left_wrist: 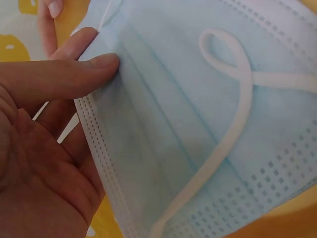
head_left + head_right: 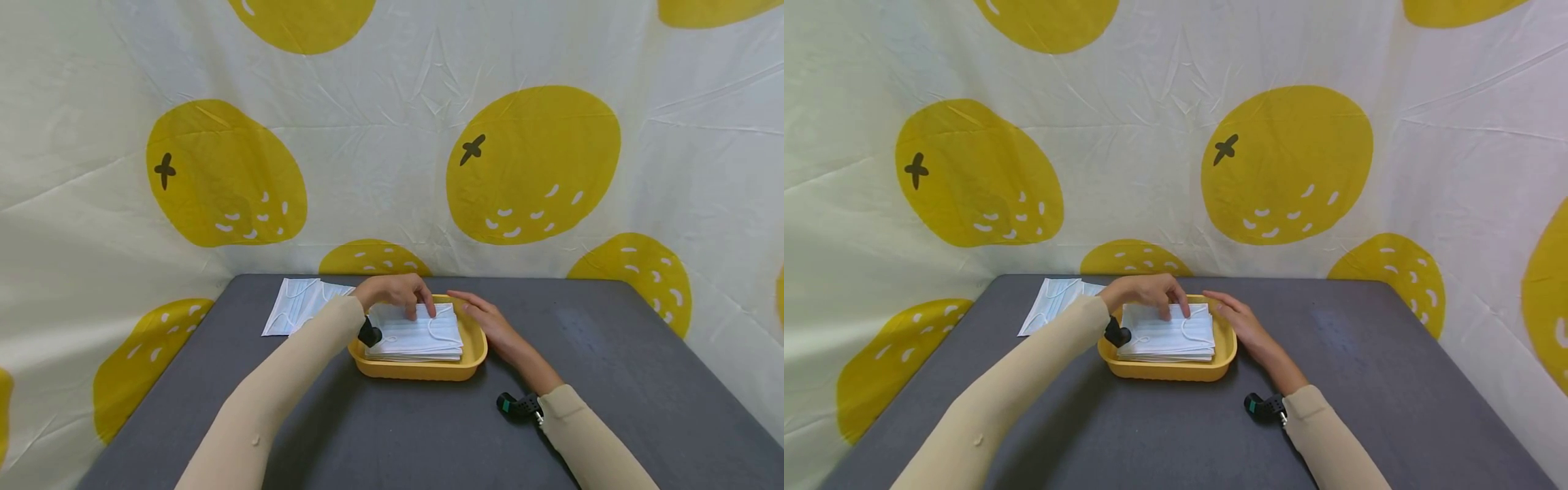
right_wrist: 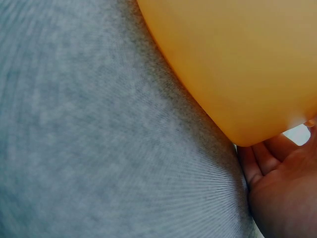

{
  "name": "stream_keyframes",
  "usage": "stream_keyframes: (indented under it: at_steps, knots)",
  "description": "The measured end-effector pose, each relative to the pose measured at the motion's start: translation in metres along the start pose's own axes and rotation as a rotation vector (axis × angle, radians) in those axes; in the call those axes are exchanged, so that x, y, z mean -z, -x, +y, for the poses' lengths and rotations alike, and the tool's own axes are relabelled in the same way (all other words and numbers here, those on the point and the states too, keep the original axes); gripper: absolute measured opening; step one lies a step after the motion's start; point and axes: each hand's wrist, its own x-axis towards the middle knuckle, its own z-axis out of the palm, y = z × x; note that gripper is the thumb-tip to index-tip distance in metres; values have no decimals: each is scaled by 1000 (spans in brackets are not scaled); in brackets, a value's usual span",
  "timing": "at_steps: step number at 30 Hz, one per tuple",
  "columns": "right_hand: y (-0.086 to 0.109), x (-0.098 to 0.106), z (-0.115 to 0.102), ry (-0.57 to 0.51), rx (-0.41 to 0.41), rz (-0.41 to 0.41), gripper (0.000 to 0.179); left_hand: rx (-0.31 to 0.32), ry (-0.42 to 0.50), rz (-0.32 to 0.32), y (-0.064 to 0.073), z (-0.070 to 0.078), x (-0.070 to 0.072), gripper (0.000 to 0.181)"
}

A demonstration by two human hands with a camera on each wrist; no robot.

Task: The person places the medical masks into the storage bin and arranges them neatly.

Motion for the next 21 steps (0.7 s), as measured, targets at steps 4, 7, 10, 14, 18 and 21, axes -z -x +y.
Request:
stream_keyframes:
  at_steps: [4,7,10,14,18,21]
  knots:
    - [0,0,-1,5,-1,1,46,3,0,-8,1,1,0,38]
    - [0,0,0,7,5,-3,47,2,0,-15,0,0,0,38]
    - [0,0,0,4,11,-3,46,6,-9,-19,-1,0,0,39]
    - [1,0,0,6,16,-1,47,9,-40,-17,-1,0,-1,39]
    - [0,1,1,3,15,-2,47,8,-71,-10,-1,1,-3,38]
    - [-1,0,2,-8,14,0,47,6,-65,-10,-1,1,-3,37]
